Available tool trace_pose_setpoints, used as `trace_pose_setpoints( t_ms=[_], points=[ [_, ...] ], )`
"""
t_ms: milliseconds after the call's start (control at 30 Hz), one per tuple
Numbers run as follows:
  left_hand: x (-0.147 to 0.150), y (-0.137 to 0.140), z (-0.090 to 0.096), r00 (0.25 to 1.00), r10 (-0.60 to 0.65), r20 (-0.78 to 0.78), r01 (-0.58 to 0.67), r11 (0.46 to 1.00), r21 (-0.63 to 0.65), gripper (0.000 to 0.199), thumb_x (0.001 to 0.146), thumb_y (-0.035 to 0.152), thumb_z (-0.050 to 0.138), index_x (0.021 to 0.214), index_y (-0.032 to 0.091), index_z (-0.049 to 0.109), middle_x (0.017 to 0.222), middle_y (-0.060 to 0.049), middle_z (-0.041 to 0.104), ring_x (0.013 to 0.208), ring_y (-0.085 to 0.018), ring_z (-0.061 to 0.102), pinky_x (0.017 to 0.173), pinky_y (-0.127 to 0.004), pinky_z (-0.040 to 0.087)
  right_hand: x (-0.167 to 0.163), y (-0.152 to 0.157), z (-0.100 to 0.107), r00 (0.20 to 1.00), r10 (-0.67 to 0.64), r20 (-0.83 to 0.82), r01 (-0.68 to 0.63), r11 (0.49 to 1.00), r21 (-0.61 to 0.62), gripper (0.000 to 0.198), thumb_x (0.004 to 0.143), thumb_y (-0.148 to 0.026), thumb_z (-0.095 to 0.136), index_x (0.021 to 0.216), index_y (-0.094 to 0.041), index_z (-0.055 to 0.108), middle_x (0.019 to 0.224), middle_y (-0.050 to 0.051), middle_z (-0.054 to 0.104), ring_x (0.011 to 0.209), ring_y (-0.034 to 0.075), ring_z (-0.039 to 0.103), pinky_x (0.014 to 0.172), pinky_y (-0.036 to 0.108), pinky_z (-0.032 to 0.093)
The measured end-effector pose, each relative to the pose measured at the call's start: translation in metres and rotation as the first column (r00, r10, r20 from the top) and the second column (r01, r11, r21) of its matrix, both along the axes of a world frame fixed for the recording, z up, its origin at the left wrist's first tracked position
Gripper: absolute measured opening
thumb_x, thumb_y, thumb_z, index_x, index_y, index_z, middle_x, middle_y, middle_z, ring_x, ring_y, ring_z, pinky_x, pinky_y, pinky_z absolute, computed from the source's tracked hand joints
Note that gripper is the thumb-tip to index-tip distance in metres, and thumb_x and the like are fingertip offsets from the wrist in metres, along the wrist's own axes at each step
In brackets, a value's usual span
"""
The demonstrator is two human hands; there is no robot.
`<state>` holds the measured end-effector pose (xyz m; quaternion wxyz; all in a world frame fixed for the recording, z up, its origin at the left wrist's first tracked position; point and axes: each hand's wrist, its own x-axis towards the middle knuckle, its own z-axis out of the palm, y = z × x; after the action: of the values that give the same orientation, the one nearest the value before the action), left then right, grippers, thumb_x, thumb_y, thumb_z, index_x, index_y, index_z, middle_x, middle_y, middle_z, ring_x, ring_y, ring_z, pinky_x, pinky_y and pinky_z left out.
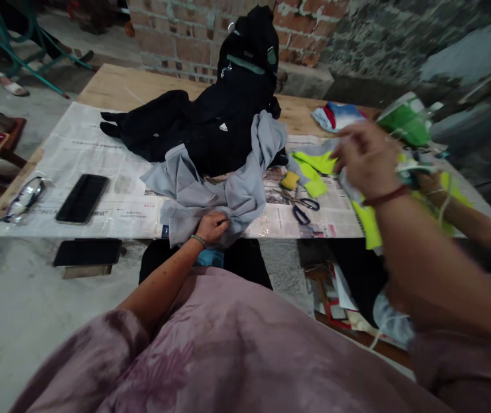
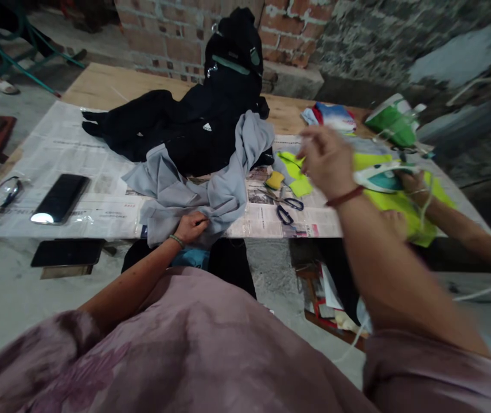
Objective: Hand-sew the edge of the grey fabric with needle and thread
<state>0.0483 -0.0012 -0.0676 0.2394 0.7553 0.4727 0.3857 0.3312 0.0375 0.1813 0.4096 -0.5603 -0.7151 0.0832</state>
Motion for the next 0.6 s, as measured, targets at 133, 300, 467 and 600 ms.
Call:
trace_pose_setpoints(
  t_ms=[133, 300, 467, 600],
  points=[
    [-0.003, 0.001, -0.001, 1.0, -0.018, -0.017, 0.017, 1.0, -0.012, 0.01, 0.075, 0.019, 0.057, 0.07, 0.016, 0.064, 0.071, -0.003, 0.065, 0.07, -0.014, 0.06, 0.069, -0.026, 0.048, -0.055, -0.043, -0.114, 0.981, 0.13, -0.141, -0.175, 0.907, -0.383, 0.018, 0.084, -0.025, 0.049, 0.098, -0.017, 0.058, 0.056, -0.004, 0.054, 0.038, 0.006, 0.042, 0.043, 0.019, 0.035],
    [-0.004, 0.001, -0.001, 1.0, -0.009, -0.008, 0.009, 1.0, -0.016, 0.008, 0.073, 0.017, 0.059, 0.076, 0.015, 0.066, 0.075, -0.003, 0.067, 0.072, -0.015, 0.061, 0.069, -0.026, 0.049, -0.101, -0.084, -0.206, 0.942, 0.156, -0.296, -0.295, 0.803, -0.517, 0.024, 0.084, -0.035, 0.042, 0.088, -0.019, 0.059, 0.055, -0.003, 0.049, 0.051, 0.01, 0.047, 0.051, 0.021, 0.037],
    [-0.005, 0.0, 0.002, 1.0, -0.002, -0.006, 0.002, 1.0, -0.029, 0.008, 0.073, 0.017, 0.062, 0.079, 0.016, 0.067, 0.08, -0.004, 0.069, 0.077, -0.017, 0.064, 0.073, -0.029, 0.051, -0.119, -0.091, -0.226, 0.912, 0.117, -0.394, -0.339, 0.757, -0.559, 0.026, 0.085, -0.035, 0.037, 0.09, -0.019, 0.056, 0.056, -0.004, 0.048, 0.052, 0.009, 0.045, 0.054, 0.02, 0.037],
    [-0.005, -0.002, 0.004, 1.0, 0.0, 0.012, 0.0, 1.0, -0.026, 0.01, 0.072, 0.016, 0.062, 0.08, 0.018, 0.068, 0.082, -0.005, 0.07, 0.079, -0.018, 0.065, 0.074, -0.032, 0.053, -0.123, -0.084, -0.227, 0.915, 0.114, -0.387, -0.332, 0.757, -0.563, 0.023, 0.084, -0.034, 0.038, 0.085, -0.019, 0.056, 0.056, -0.004, 0.048, 0.054, 0.009, 0.045, 0.055, 0.02, 0.036]
  ],
)
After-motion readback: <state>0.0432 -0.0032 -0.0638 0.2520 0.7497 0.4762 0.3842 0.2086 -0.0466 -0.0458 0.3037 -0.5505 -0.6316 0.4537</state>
